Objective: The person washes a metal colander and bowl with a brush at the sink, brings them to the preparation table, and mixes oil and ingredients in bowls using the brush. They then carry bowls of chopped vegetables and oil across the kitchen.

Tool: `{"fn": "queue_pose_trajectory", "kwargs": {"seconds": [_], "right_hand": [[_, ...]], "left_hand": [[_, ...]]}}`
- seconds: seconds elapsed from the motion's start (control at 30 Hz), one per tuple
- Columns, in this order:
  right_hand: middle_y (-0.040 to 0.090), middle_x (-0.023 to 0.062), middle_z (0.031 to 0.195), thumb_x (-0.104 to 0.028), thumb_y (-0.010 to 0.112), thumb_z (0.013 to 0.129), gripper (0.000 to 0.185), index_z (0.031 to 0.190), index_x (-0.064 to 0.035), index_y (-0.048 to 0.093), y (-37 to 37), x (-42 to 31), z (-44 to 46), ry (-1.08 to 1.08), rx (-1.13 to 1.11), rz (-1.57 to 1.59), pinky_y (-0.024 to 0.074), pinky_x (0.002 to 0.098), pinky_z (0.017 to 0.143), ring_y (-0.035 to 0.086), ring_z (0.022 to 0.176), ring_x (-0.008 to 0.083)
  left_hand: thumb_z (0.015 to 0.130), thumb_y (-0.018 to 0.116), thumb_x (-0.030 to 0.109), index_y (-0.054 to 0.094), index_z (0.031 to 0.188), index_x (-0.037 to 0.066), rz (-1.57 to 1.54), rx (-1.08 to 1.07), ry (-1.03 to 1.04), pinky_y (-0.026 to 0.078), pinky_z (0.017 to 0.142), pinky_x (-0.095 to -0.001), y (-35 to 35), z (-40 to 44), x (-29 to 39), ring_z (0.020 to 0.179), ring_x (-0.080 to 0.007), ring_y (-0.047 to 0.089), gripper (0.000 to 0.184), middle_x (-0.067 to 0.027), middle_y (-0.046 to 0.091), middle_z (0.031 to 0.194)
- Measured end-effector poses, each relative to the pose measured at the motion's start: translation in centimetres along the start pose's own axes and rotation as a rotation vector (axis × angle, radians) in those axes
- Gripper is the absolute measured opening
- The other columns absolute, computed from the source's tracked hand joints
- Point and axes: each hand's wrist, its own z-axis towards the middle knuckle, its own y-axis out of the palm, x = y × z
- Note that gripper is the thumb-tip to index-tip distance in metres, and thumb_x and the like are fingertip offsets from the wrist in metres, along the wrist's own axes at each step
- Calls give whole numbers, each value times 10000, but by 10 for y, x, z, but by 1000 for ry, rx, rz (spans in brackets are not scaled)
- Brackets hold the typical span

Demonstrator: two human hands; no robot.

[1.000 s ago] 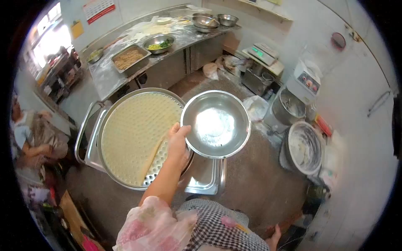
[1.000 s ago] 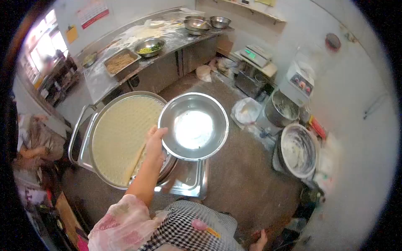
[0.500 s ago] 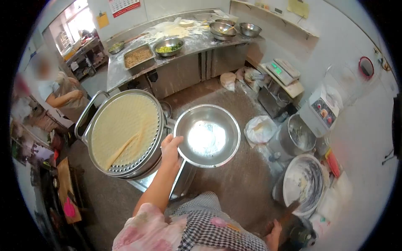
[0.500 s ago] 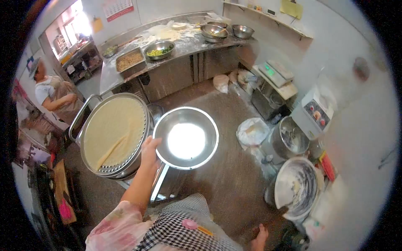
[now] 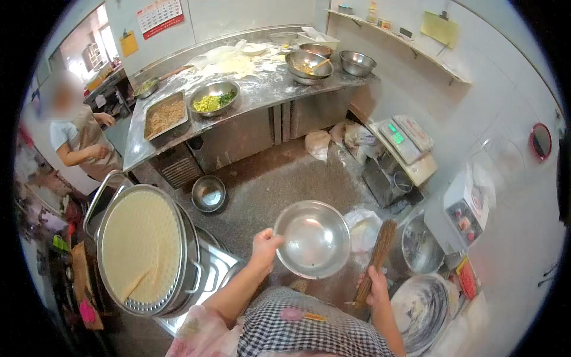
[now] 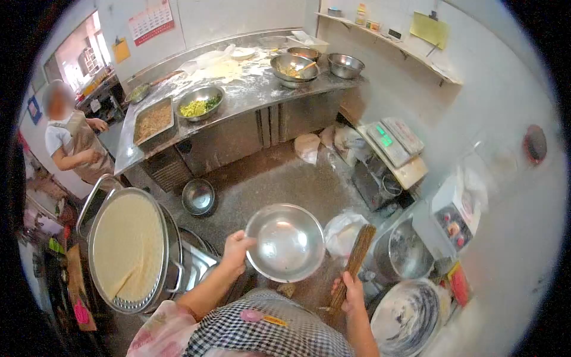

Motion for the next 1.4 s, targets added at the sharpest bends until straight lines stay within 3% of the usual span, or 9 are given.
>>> {"fn": "queue_pose_trajectory", "kwargs": {"seconds": [0.03,0.1,0.43,0.6,0.8,0.9,1.1,1.2,1.4], "right_hand": [[542,77,735,-316,623,814,331,961,-62,470,12,-18,18,-3,-13,-3,477,331,539,551,616,186],[541,81,755,-340,623,811,354,965,-60,470,34,-48,51,-5,-37,-3,477,327,535,548,615,182],[537,58,755,-144,668,763,296,971,-36,488,82,-158,251,-39,-105,-324,477,298,493,540,560,172],[535,61,825,-61,626,745,346,1058,-41,479,116,-217,350,34,-218,-37,493,321,602,559,644,194],[536,66,826,-41,616,747,336,1053,-54,479,154,-261,432,58,-168,-144,482,290,504,560,616,183],[540,59,835,-38,616,754,348,1068,-55,467,169,-269,466,51,-122,-199,473,289,493,555,607,174],[553,68,850,-59,631,764,407,1118,-56,429,243,-287,513,32,55,-194,470,289,486,554,655,180],[559,71,812,-130,682,749,426,1092,-74,437,289,-290,542,-55,-44,-222,466,286,469,540,609,171],[579,69,795,-145,647,797,371,1088,-64,431,366,-323,584,-227,42,-304,458,285,451,517,548,138]], "left_hand": [[656,600,44,426,538,104,19,-13,22,267,461,-236,14,13,-1,530,-44,341,219,61,386,560],[680,601,47,584,681,37,138,-111,-13,403,535,-235,31,44,-2,593,-83,503,19,2,565,665],[678,583,88,441,556,66,179,-103,79,278,471,-233,138,215,24,549,-42,353,189,63,391,568],[687,579,94,439,560,64,125,-88,93,276,467,-236,180,293,64,549,-37,344,192,62,385,570],[737,599,107,610,775,27,201,-147,139,393,567,-211,201,392,75,633,-43,459,90,42,521,676],[699,586,122,394,571,37,277,-190,283,284,465,-252,216,442,96,530,-68,327,246,24,349,541],[748,582,101,570,714,49,309,-241,168,355,490,-223,188,551,89,577,-40,433,64,42,488,626],[734,568,65,580,717,54,129,-81,-69,376,515,-213,145,587,135,581,-49,445,23,34,515,651],[711,551,60,430,593,68,1,305,15,302,460,-243,70,674,152,531,-56,353,170,57,389,583]]}}
